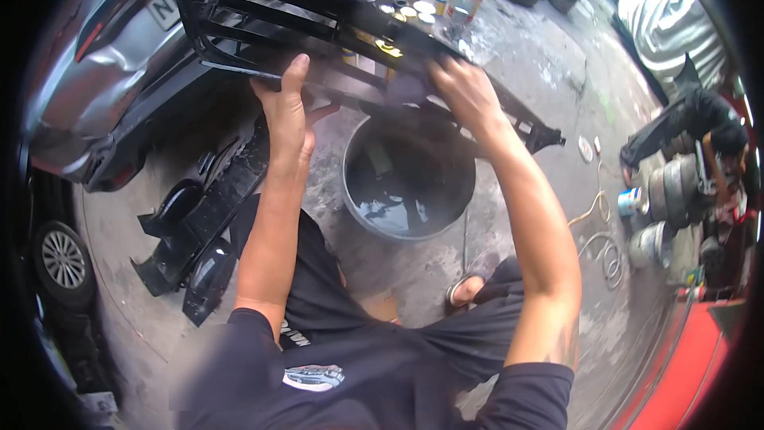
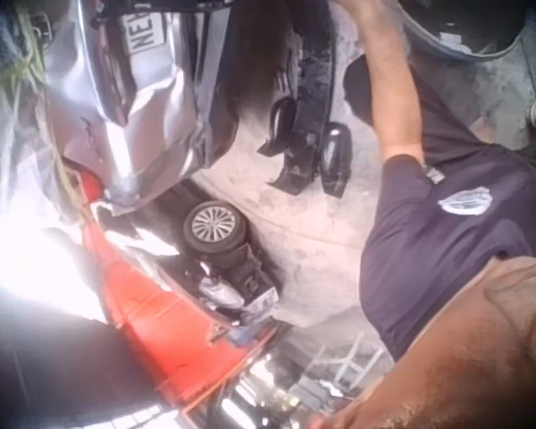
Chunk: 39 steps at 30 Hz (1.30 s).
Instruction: The person sits on the floor and wipes a black car grille with a cloth. They repeatedly dip the cloth into a bucket of water, wring it out, and wipe the grille's surface and edges. The person also wipes their hands with the cloth during the process.
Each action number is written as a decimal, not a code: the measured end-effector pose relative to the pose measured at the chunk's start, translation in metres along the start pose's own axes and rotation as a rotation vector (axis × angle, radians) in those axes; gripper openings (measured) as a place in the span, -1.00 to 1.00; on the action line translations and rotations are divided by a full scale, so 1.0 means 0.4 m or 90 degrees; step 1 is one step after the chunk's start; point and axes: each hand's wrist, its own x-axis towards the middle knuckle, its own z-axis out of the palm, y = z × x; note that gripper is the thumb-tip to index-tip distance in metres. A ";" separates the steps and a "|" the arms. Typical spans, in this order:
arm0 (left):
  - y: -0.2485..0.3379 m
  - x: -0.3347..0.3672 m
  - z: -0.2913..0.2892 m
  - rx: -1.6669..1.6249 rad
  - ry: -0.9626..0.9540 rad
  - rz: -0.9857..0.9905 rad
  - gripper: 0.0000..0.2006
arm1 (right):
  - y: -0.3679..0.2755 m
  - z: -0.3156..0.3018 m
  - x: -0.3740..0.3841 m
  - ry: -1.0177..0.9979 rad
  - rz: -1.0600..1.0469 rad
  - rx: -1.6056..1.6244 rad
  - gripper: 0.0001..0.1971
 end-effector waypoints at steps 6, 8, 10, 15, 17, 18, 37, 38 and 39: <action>-0.024 0.013 0.017 0.012 -0.015 0.049 0.08 | -0.007 0.045 -0.016 0.135 0.210 0.116 -0.84; -0.046 0.046 -0.017 0.028 0.019 0.115 0.11 | -0.096 0.007 0.101 0.158 0.241 0.128 -0.75; -0.055 0.054 -0.024 0.019 0.020 0.123 0.19 | -0.116 -0.007 0.149 0.193 0.193 0.182 -0.76; -0.012 0.021 0.003 0.029 0.034 0.083 0.28 | -0.252 -0.126 0.315 0.419 -0.164 0.205 -0.54; 0.005 0.010 0.008 0.033 0.033 0.082 0.25 | -0.272 -0.151 0.381 0.413 -0.236 0.202 -0.39; 0.001 0.012 0.010 0.010 0.015 0.109 0.23 | -0.270 -0.155 0.388 0.394 -0.268 0.179 -0.38; -0.032 -0.019 0.012 -0.050 -0.035 0.127 0.27 | -0.277 -0.169 0.421 0.053 -0.220 -0.142 -0.71; -0.025 -0.026 0.013 -0.059 -0.035 0.099 0.26 | -0.273 -0.173 0.407 0.019 -0.215 -0.158 -0.71; -0.015 -0.029 0.016 -0.069 -0.036 0.071 0.26 | -0.269 -0.181 0.385 -0.016 -0.210 -0.174 -0.70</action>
